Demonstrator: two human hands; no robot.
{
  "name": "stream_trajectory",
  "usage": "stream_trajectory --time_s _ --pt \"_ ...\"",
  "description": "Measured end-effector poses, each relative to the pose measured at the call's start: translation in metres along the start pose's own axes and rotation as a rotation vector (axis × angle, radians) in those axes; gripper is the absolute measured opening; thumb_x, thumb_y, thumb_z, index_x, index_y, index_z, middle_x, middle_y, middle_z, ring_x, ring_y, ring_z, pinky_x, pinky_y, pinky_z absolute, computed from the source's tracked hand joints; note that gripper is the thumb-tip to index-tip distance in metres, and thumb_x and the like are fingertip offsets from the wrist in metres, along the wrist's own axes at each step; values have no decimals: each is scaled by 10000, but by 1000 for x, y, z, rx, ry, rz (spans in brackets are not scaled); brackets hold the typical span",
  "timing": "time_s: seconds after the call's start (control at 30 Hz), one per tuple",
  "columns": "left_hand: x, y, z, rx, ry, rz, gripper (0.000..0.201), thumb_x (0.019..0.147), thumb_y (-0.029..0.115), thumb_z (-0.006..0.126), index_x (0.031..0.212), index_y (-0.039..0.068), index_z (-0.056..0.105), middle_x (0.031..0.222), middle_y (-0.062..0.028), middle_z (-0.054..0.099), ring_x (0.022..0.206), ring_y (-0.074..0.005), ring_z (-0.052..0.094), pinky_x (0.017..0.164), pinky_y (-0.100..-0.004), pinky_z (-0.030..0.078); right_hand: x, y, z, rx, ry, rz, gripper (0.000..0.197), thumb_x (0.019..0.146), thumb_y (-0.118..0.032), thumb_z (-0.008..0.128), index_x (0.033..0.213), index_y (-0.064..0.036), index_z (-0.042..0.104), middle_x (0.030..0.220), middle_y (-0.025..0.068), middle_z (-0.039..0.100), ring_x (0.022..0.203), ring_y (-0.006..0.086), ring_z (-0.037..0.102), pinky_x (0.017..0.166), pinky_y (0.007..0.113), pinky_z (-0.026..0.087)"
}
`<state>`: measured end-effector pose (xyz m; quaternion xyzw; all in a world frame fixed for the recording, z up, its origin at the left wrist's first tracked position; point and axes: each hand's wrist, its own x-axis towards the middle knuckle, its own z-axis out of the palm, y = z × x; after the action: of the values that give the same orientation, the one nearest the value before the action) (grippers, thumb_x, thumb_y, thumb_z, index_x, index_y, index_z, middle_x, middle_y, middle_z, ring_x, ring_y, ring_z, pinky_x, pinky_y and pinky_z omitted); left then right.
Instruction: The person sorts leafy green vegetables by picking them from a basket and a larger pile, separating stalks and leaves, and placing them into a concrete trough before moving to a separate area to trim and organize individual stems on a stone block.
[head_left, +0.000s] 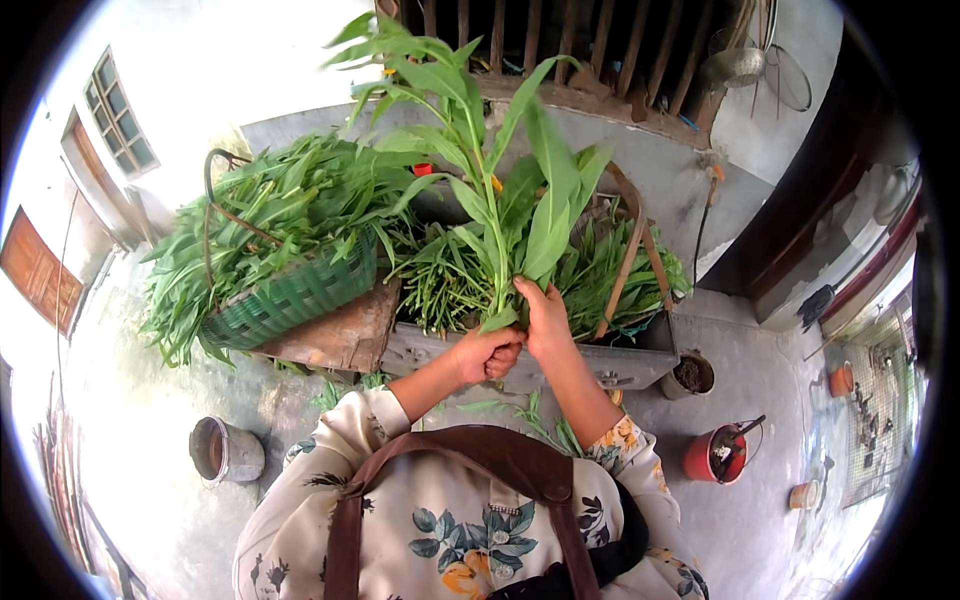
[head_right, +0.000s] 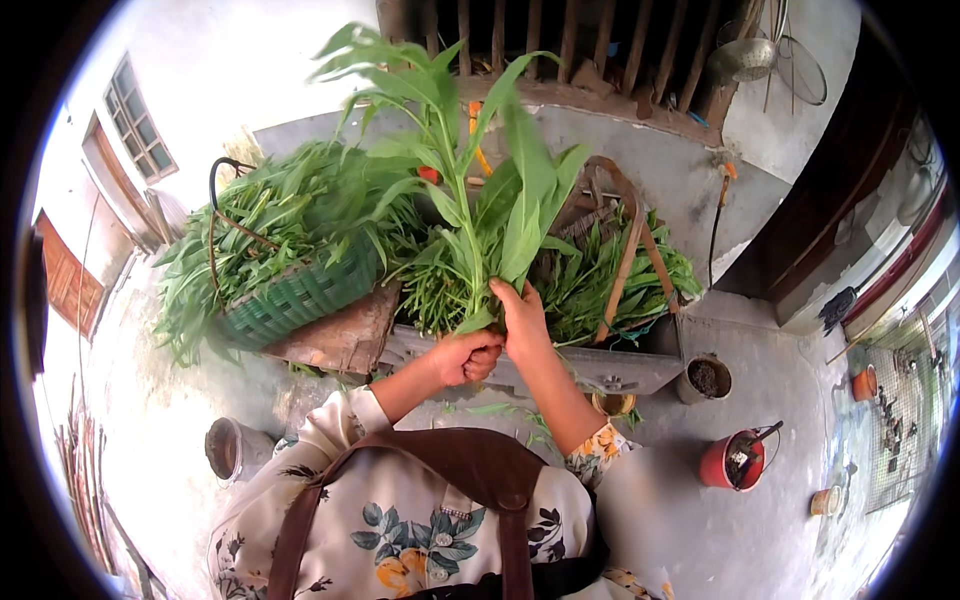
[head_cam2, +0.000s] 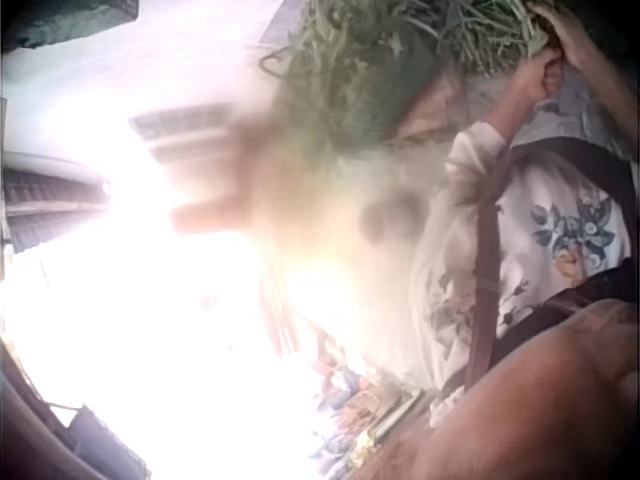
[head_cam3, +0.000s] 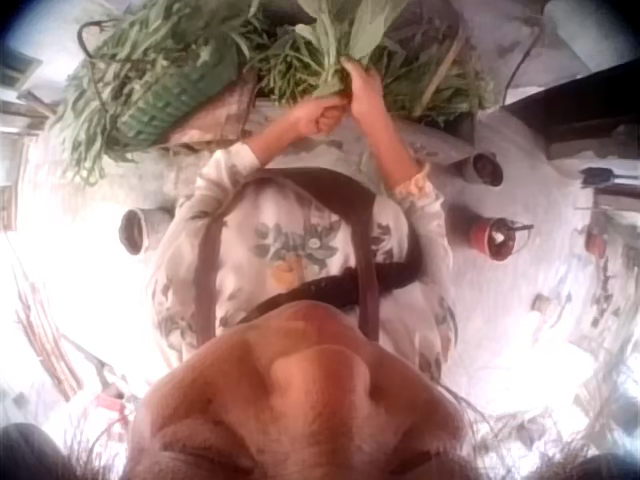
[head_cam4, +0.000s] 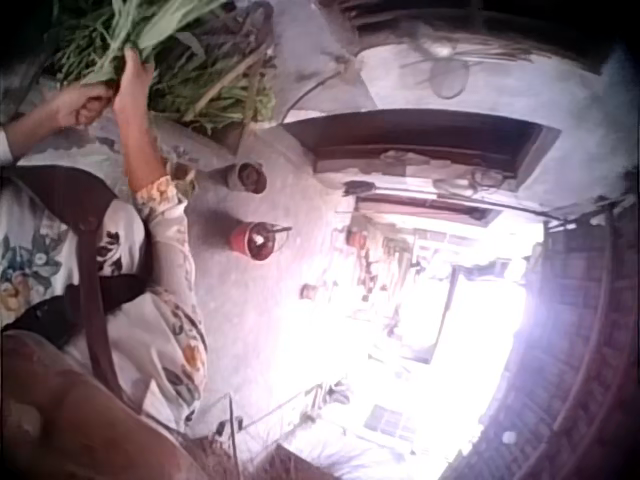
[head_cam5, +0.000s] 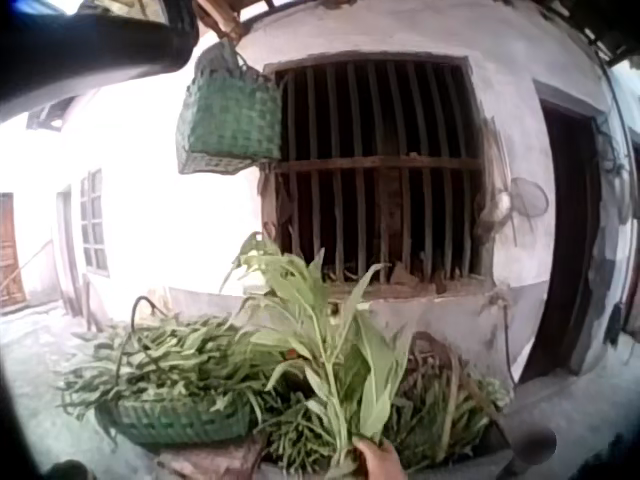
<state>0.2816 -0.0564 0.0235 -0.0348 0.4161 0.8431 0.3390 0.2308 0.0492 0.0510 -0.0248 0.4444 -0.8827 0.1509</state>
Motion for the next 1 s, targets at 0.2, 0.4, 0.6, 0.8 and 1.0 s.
stream_trajectory --time_s 0.2,0.4,0.6,0.8,1.0 --pt "4 -5 -9 -82 -70 -76 353 817 233 432 506 133 297 418 47 252 328 -63 204 316 -205 156 -12 -1 -11 256 -123 -68 293 722 11 575 999 -14 483 950 52 540 840 162 518 739 300 426" --pt "6 -14 0 -27 87 -7 271 804 192 496 586 100 366 473 23 311 350 -62 242 325 -191 168 -10 -5 -27 -16 -172 -59 339 706 -48 635 1005 -15 479 956 43 526 854 150 496 776 293 393" --pt "5 -13 23 26 281 350 141 802 167 526 766 108 403 585 9 367 418 -63 284 346 -187 169 -8 -8 -38 -91 -90 -220 336 721 -98 640 1018 -37 496 972 17 519 847 134 480 751 269 381" --pt "9 -15 24 -251 147 131 128 810 177 503 765 109 404 593 10 366 431 -61 281 354 -186 181 4 -1 -54 -960 -348 -796 228 781 -122 549 985 -24 529 916 37 544 813 144 486 722 281 381" --pt "2 4 29 -188 191 379 42 809 111 416 808 104 457 673 -29 452 441 -117 320 346 -201 208 -34 -10 -42 -403 -476 -155 246 703 -79 588 938 -46 524 859 49 509 767 154 503 656 272 423"
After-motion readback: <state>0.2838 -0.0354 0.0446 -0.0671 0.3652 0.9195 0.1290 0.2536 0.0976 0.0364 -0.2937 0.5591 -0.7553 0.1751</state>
